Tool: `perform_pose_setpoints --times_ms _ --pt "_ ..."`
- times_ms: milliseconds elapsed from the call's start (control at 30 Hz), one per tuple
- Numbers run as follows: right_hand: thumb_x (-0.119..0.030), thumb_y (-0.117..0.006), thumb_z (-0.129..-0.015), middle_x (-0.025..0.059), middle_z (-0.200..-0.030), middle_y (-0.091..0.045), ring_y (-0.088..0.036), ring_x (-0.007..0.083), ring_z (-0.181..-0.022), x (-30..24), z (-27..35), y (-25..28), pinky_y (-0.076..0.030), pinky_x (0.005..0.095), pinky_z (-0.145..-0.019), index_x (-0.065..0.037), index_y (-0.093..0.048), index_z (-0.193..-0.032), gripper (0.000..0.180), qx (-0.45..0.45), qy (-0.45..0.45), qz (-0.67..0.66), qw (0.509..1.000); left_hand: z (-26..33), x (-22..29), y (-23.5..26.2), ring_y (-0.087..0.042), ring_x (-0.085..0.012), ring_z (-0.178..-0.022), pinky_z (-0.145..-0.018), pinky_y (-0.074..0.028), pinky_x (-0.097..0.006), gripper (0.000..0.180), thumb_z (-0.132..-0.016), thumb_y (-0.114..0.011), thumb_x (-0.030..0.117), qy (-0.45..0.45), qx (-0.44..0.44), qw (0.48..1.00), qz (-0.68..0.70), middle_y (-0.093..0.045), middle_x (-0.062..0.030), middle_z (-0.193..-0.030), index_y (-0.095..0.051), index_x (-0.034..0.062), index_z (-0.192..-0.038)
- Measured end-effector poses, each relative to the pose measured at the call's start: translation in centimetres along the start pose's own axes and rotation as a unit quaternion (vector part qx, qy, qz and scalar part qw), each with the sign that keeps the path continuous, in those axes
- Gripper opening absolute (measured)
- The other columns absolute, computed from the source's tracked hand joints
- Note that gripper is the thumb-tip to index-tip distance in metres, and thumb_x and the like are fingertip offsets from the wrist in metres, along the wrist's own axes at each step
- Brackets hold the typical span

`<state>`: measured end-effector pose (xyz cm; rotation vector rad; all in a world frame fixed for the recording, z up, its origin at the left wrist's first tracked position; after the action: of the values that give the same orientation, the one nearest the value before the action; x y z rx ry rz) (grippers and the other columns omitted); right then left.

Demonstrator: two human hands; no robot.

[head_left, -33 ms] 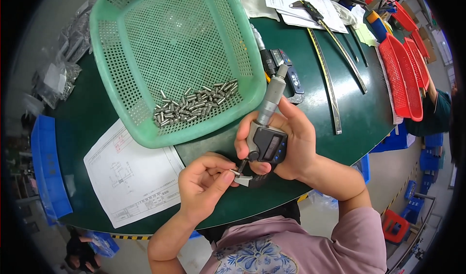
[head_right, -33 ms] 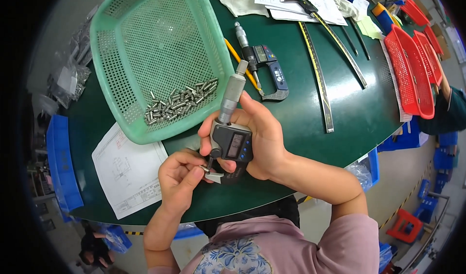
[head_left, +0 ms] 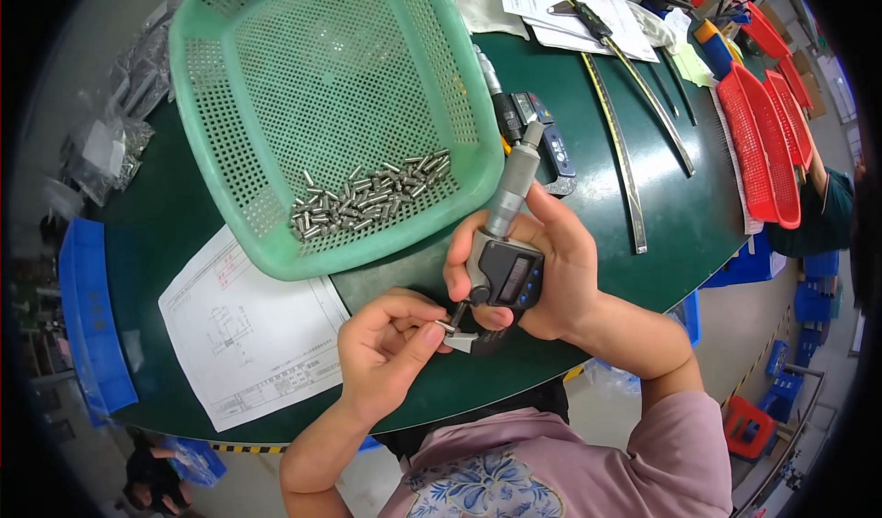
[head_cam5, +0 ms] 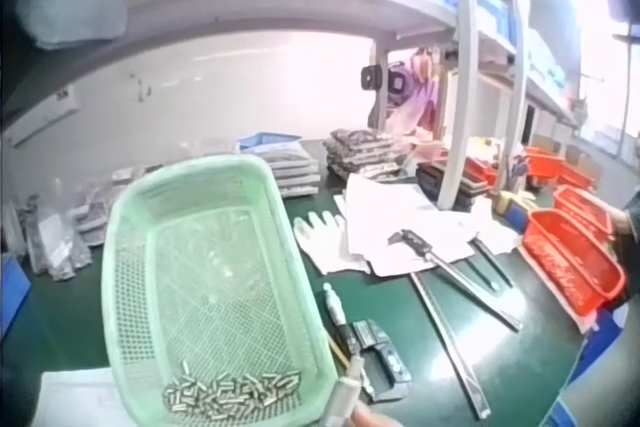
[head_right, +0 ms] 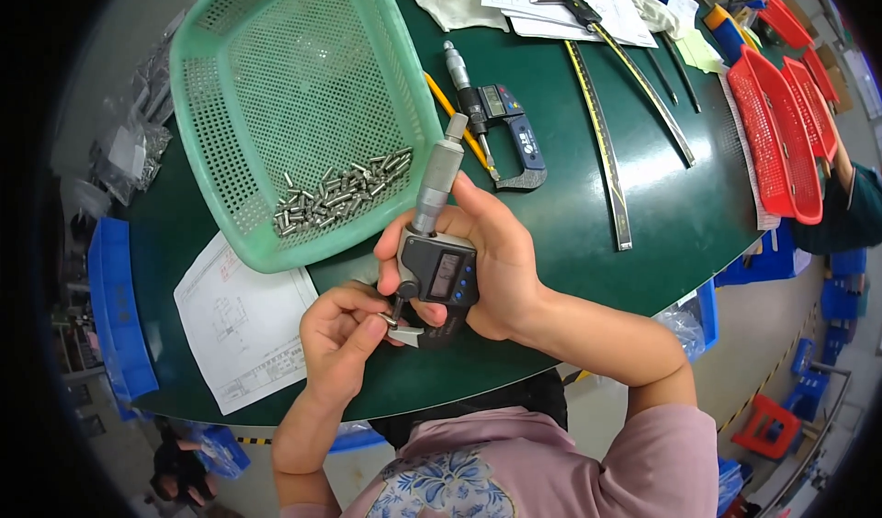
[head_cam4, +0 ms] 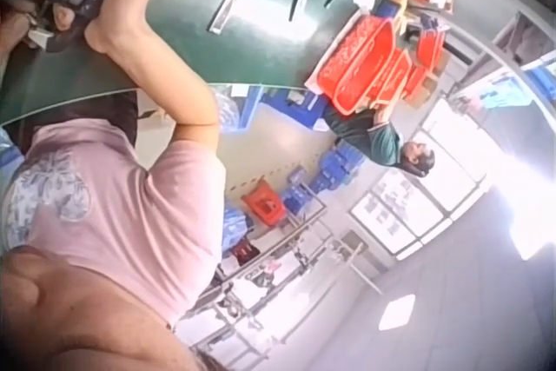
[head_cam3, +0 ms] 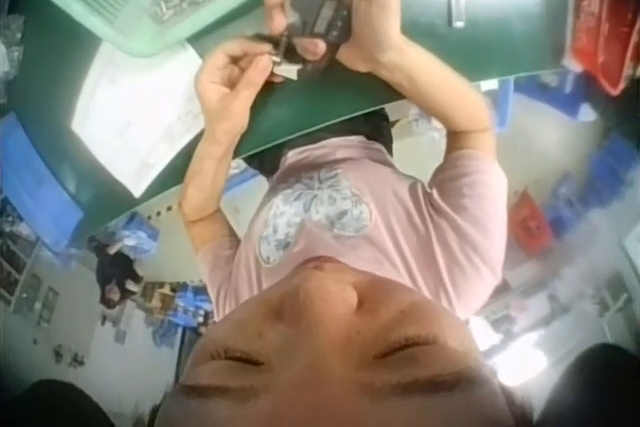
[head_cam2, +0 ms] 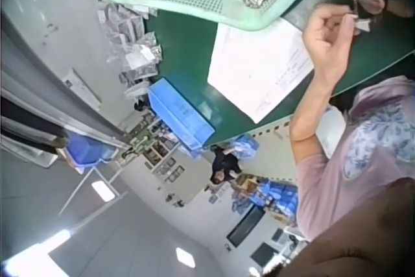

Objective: Measuring the diameter of metal screws using a digital micrometer at a quality control workbench.

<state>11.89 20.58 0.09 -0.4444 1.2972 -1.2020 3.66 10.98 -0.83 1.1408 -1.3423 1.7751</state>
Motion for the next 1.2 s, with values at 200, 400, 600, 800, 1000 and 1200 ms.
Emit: perform_pose_setpoints --times_ms 200,400,600,800,1000,1200 --pt "-0.058 -0.028 -0.08 0.0108 -0.069 -0.057 -0.047 0.0128 -0.044 -0.3 0.13 -0.11 -0.037 0.0207 -0.038 -0.001 -0.053 -0.081 0.062 0.017 0.018 0.024 0.999 -0.01 -0.05 -0.14 -0.056 -0.0141 -0.08 -0.065 -0.05 -0.024 0.012 -0.079 -0.052 -0.003 0.008 -0.011 1.0 -0.001 -0.052 -0.0109 -0.091 -0.05 -0.0058 -0.091" --pt "-0.06 -0.029 -0.08 0.0129 -0.07 -0.056 -0.047 0.0137 -0.046 0.04 0.14 0.31 -0.038 0.0219 -0.04 -0.001 -0.054 -0.082 0.065 0.019 0.008 0.045 0.999 0.17 0.02 -0.25 -0.055 -0.0143 -0.081 -0.065 -0.051 -0.026 0.013 -0.079 -0.052 -0.002 0.024 0.006 1.0 0.001 -0.053 -0.0103 -0.088 -0.05 -0.0057 -0.091" --pt "-0.066 -0.023 -0.078 0.015 -0.071 -0.056 -0.047 0.0148 -0.049 0.35 -0.02 0.16 -0.038 0.0229 -0.04 -0.001 -0.054 -0.084 0.072 -0.006 0.004 0.039 0.999 0.18 -0.23 0.06 -0.056 -0.0138 -0.078 -0.065 -0.051 -0.027 0.012 -0.079 -0.053 0.001 0.034 0.008 0.999 0.001 -0.054 -0.01 -0.085 -0.05 -0.0053 -0.09" --pt "-0.065 -0.017 -0.079 0.0157 -0.07 -0.055 -0.047 0.0148 -0.048 -0.17 0.01 0.36 -0.037 0.0224 -0.039 0.0 -0.053 -0.085 0.074 0.027 0.023 0.066 0.997 -0.1 -0.02 0.04 -0.055 -0.0121 -0.076 -0.065 -0.047 -0.023 0.011 -0.078 -0.054 -0.003 0.01 0.011 1.0 -0.015 -0.053 -0.0094 -0.085 -0.052 -0.0047 -0.089" --pt "-0.063 -0.023 -0.078 0.0157 -0.07 -0.056 -0.047 0.0154 -0.047 -0.08 0.18 0.26 -0.037 0.0227 -0.039 0.0 -0.053 -0.084 0.07 0.032 0.013 0.04 0.999 -0.02 -0.19 0.12 -0.053 -0.0097 -0.074 -0.063 -0.043 -0.019 0.011 -0.077 -0.054 -0.006 0.002 0.001 1.0 -0.018 -0.054 -0.0091 -0.088 -0.054 -0.005 -0.088" --pt "-0.065 -0.027 -0.075 0.0147 -0.068 -0.056 -0.047 0.0152 -0.047 -0.08 0.23 0.3 -0.037 0.0224 -0.039 0.0 -0.054 -0.082 0.071 0.051 0.009 0.059 0.997 0.04 0.14 -0.34 -0.054 -0.0109 -0.074 -0.064 -0.047 -0.022 0.01 -0.078 -0.054 -0.002 0.014 0.008 1.0 -0.019 -0.054 -0.0094 -0.087 -0.053 -0.0052 -0.088"
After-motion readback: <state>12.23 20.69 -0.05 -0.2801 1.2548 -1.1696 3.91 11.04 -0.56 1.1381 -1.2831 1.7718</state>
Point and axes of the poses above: each hand's wrist, its own z-axis away from the middle knuckle, its own y-axis out of the back of the hand, x = y × z, the point moved 6 cm from there along -z, towards the middle knuckle
